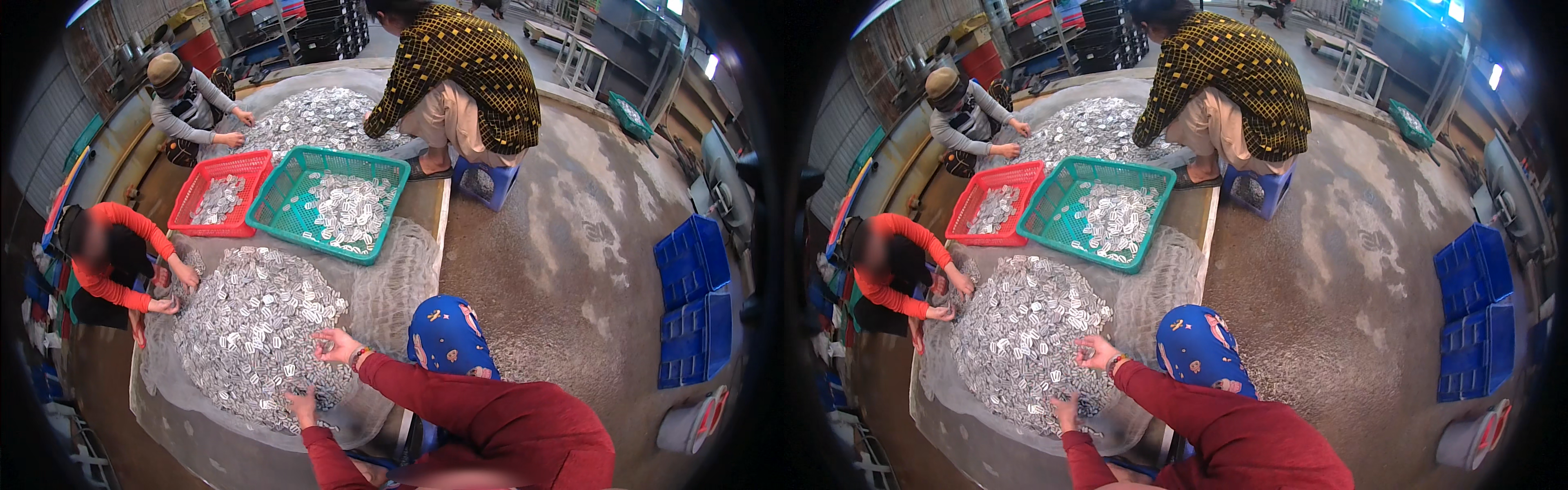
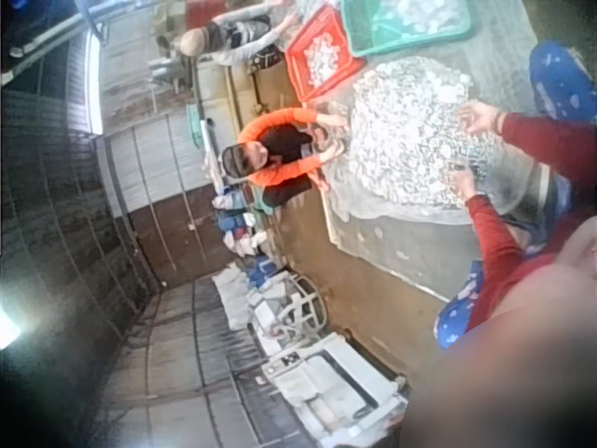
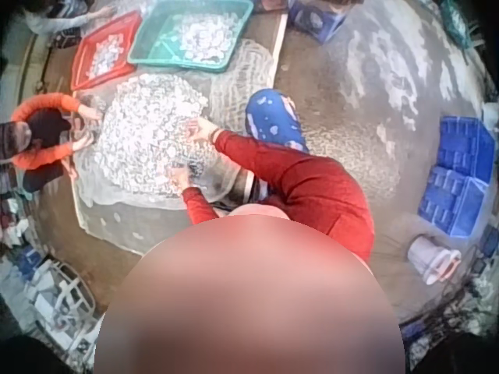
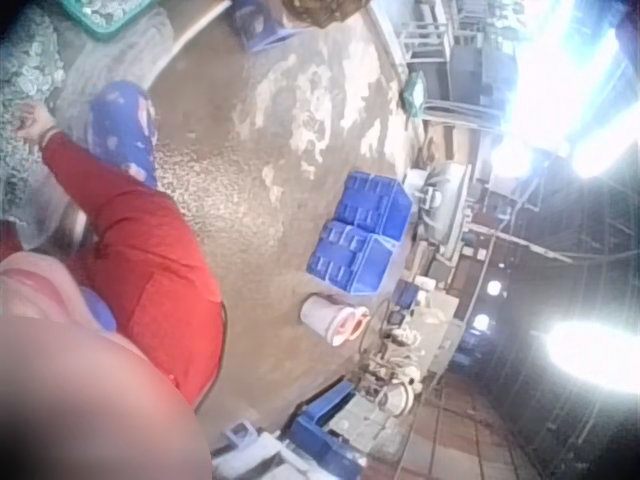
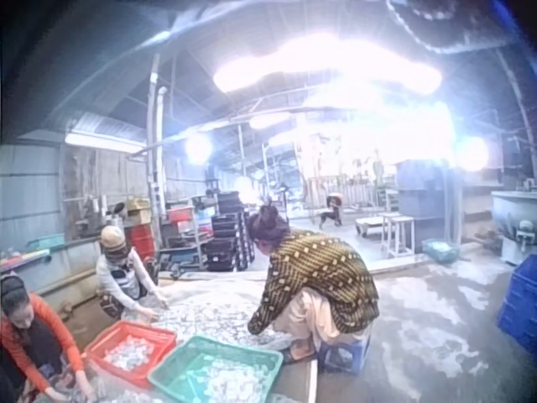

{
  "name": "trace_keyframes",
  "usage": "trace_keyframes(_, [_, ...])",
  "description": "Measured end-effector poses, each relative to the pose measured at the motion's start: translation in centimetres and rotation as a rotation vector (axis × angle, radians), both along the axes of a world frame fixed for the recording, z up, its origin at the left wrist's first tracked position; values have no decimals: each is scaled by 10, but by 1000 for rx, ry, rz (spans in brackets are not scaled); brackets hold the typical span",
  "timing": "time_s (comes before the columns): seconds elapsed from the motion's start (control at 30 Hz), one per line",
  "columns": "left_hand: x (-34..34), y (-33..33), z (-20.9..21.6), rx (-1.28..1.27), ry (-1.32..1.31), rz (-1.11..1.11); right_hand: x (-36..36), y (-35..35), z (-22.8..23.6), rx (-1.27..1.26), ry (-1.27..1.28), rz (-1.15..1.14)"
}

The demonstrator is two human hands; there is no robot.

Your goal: The person moves a bag of small white items onto a table and then sits on a stool to sort them by hand. They pick up individual items from a large pile and place them into green and red plastic baskets while other workers sort nearby.

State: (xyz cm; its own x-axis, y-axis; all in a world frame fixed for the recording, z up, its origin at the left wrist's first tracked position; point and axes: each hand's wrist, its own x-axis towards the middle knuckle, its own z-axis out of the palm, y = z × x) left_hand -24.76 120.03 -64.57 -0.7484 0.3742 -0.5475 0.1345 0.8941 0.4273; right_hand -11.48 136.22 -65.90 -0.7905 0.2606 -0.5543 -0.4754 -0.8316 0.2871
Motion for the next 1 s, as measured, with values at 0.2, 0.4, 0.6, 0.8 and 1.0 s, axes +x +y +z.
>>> trace_keyframes(0.2, [40,9,-29,-121,231,-109,-12,-15,-11,302,-160,165])
trace_keyframes(0.4, [-10,4,-40,-72,346,-353,-9,-17,0,418,-182,210])
trace_keyframes(0.6, [-55,-17,-60,269,372,-520,-8,-26,-3,506,-281,367])
trace_keyframes(0.8, [-58,-31,-34,728,63,-279,-19,-35,-14,446,-254,369])
trace_keyframes(1.0, [-59,-10,16,764,101,-156,-32,-73,-24,497,-295,427])
